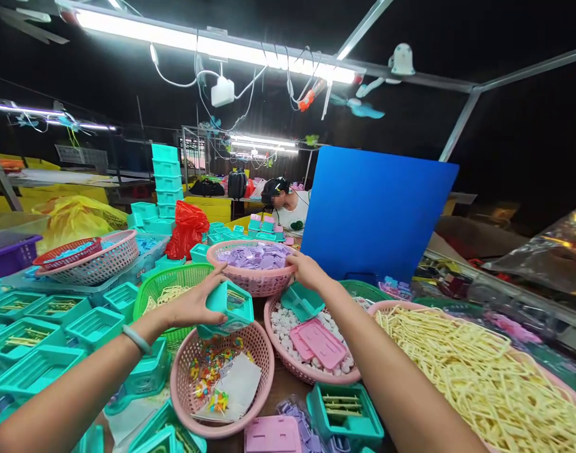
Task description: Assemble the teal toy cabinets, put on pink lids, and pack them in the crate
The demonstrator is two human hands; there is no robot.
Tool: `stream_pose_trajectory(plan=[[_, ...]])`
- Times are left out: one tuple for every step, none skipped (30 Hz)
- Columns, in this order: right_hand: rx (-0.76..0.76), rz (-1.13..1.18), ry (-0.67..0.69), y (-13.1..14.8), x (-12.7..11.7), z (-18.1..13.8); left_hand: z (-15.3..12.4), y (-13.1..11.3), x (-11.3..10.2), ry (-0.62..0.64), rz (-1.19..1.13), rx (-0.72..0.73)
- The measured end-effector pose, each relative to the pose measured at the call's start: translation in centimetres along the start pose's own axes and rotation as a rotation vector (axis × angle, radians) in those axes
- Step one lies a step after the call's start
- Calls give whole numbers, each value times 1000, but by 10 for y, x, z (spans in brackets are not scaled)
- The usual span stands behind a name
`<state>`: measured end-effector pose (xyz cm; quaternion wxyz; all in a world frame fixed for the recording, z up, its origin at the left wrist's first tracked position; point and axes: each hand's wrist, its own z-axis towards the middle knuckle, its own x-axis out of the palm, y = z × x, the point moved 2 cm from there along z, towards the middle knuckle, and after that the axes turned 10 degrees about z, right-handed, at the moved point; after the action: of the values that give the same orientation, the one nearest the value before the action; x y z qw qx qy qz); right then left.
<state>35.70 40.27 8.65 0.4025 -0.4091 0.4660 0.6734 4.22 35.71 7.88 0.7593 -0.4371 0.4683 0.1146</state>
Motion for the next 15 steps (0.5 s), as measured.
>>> stream_pose_trajectory(plan=[[1,6,16,-8,-4,2,0,-3,3,-1,0,23],[5,12,36,-15,-9,5,0,-6,6,1,1,43],[13,18,57,-21,-14,8,0,-9,8,10,2,57],[27,23,74,-24,-19,12,0,-11,10,25,3,64],[46,28,85,-26,-24,17,1,-13,12,41,4,65],[68,31,86,-26,-29,23,3,-14,12,53,4,65],[92,34,75,-23,-33,29,4,-15,12,54,-6,61],[116,35,52,-18,-35,36,6,-16,11,45,-25,55],[136,38,21,-10,-36,44,9,-16,9,33,-50,47],[150,44,-9,-1,-34,51,11,-16,8,20,-78,36],[164,53,-33,10,-30,59,12,-16,7,9,-105,25],[178,66,-50,21,-24,65,13,-16,5,1,-128,12],[195,82,-59,32,-17,71,13,-16,5,-5,-149,1],[214,101,-65,41,-10,75,11,-16,4,-10,-171,-11],[231,124,-74,49,-4,78,8,-17,4,-15,-200,-25]])
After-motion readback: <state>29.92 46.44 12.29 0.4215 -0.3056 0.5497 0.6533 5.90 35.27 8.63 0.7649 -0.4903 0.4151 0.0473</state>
